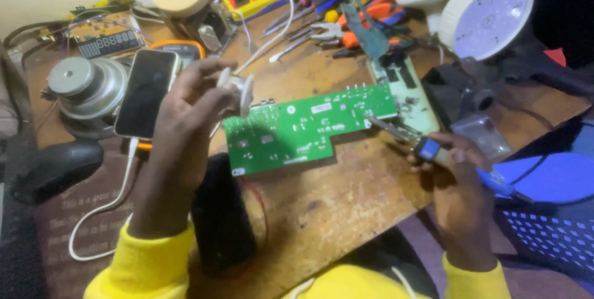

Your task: Soldering electronic components onto a printed circuit board while using a smartphone for reference.

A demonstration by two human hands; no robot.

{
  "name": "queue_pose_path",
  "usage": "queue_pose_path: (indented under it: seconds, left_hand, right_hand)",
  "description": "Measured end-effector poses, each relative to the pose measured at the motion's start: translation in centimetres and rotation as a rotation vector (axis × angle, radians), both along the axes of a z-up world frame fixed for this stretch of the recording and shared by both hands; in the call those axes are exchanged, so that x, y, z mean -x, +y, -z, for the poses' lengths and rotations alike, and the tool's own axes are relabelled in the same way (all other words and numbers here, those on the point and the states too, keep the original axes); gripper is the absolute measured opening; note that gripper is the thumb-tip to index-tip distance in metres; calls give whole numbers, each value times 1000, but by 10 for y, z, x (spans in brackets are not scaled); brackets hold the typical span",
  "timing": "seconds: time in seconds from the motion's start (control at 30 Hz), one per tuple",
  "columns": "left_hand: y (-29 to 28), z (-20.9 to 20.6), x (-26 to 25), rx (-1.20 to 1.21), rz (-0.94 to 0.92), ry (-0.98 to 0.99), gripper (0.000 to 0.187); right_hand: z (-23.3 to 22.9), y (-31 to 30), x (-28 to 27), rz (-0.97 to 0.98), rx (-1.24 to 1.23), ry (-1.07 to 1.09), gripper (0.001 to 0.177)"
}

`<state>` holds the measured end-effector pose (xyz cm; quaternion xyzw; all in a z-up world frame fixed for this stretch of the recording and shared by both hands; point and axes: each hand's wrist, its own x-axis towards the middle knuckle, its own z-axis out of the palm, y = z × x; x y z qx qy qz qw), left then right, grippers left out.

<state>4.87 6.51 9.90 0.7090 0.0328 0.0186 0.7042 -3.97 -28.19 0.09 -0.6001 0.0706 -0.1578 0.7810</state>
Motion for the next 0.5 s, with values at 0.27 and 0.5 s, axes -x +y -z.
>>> queue_pose_path:
  seconds: [0.27, 0.5]
  left_hand:
    - [-55, 31, 67, 336, 322, 391, 20]
    - [-110, 104, 108, 443, 462, 407, 7]
  right_hand:
    - [5, 9, 15, -111, -151, 72, 59]
    - [-15, 41, 34, -376, 33, -30, 39]
